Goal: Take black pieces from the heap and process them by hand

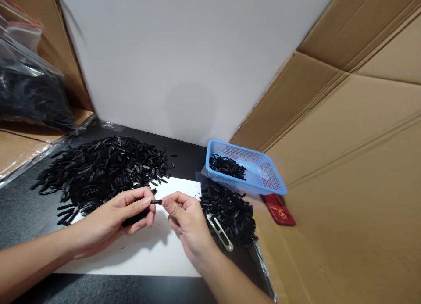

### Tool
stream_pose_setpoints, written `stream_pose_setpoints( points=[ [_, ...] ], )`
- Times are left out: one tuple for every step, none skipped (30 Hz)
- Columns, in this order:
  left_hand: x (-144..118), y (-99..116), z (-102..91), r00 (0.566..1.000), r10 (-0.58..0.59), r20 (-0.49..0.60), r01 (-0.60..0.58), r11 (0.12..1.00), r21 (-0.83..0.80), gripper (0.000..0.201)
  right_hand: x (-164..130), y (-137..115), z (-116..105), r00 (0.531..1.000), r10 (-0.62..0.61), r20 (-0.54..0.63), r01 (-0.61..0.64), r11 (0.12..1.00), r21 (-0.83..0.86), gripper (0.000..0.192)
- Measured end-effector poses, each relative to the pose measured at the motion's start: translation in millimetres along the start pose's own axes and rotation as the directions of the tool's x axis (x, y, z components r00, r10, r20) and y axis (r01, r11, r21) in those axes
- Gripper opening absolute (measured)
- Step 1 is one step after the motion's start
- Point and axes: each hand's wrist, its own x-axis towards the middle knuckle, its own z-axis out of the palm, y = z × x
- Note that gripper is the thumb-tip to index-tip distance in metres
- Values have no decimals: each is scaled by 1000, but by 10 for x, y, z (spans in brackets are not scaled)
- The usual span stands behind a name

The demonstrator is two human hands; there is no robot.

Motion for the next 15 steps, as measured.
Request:
stream_pose_setpoints(
  points=[
    [1,0,-1,1000,0,4,0,1000,-3,29,-3,9,8,1000,6,11,-6,1000,1,36],
    [4,0,-2,1000,-1,9,2,1000,-6,29,-4,14,15,1000,12,22,-12,1000,0,36],
    [7,2,-1,1000,-4,11,4,1000,-10,29,-2,11,18,999,17,32,-17,1000,-7,36],
    [11,6,1,1000,-10,7,10,1000,-12,29,4,-5,12,999,19,39,-18,999,-27,36],
    [15,11,4,1000,-20,-6,20,1000,-14,28,12,-38,-8,999,8,36,-5,997,-74,36],
    [18,18,8,999,-38,-28,38,999,-18,27,23,-91,-46,999,-22,23,26,987,-158,34],
    [19,27,13,997,-59,-54,58,998,-26,26,33,-163,-103,997,-71,1,68,957,-283,33],
    [18,37,18,993,-80,-84,77,996,-39,25,41,-254,-179,989,-148,-15,125,883,-452,29],
    [16,48,22,989,-97,-110,91,994,-55,24,44,-358,-269,971,-236,-25,164,745,-646,26],
    [12,59,26,985,-108,-132,99,992,-73,24,41,-468,-367,957,-290,-21,151,557,-817,22],
    [7,68,28,982,-113,-148,101,991,-90,23,32,-575,-462,961,-276,-14,90,359,-929,20],
    [3,74,28,980,-115,-161,99,990,-105,22,17,-671,-545,975,-219,-41,-1,181,-984,18],
    [0,77,26,978,-115,-172,97,989,-114,21,-1,-748,-607,975,-199,-103,-101,19,-995,17],
    [-3,76,22,977,-117,-178,96,988,-120,21,-22,-799,-641,965,-214,-153,-178,-107,-978,14],
    [-3,70,17,976,-117,-182,96,988,-121,22,-42,-820,-641,955,-244,-170,-217,-181,-959,12]
  ],
)
